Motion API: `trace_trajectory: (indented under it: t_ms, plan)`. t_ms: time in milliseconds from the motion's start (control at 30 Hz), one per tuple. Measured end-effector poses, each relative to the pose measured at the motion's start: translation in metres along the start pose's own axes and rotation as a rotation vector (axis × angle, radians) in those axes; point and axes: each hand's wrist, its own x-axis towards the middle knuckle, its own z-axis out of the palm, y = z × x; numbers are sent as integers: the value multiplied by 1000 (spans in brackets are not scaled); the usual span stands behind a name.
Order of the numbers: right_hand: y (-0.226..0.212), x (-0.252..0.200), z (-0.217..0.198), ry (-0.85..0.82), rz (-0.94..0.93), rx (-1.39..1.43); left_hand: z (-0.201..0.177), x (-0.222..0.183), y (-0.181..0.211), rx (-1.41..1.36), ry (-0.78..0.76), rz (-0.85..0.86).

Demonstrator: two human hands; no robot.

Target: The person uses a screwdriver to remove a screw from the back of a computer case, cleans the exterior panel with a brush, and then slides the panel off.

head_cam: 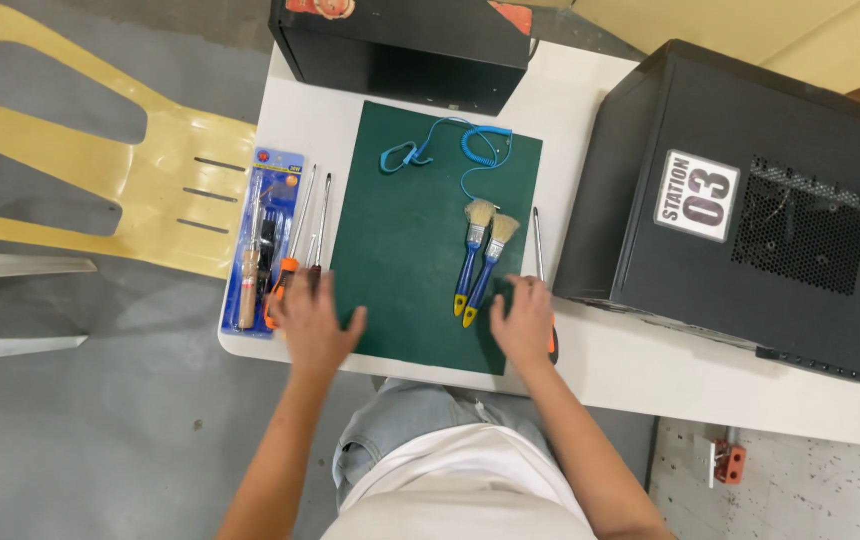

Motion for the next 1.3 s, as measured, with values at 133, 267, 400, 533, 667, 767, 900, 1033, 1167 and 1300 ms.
trace_trajectory:
  t_ms: [133, 267, 400, 533, 667, 767, 900, 1033, 1167, 1300]
  plan:
    - [19, 8, -28, -261, 211, -107, 26, -3, 106, -157, -229, 94]
    - [20, -3, -44, -424, 264, -223, 72, -2, 180, -181, -398, 201]
    - [17, -19, -63, -469, 384, -159, 111, 11, 189, -103, -397, 244]
    - [41, -43, -58, -510, 437, -164, 129, 2, 166, 29, -283, 285]
    - [56, -49, -51, -519, 405, -146, 116, -15, 132, 98, -119, 394]
    - [56, -48, -50, -513, 379, -138, 95, -22, 113, 40, -78, 360]
    - [59, -50, -44, -521, 402, -93, 67, -26, 64, -11, 30, 181]
    - [55, -51, -44, -501, 397, -68, 43, -11, -13, 117, 142, 56]
    - [55, -53, -44, -480, 395, -57, 29, 5, -50, 320, 182, -8]
    - [56, -52, -45, -450, 404, 18, 31, 5, -51, 322, 87, -40]
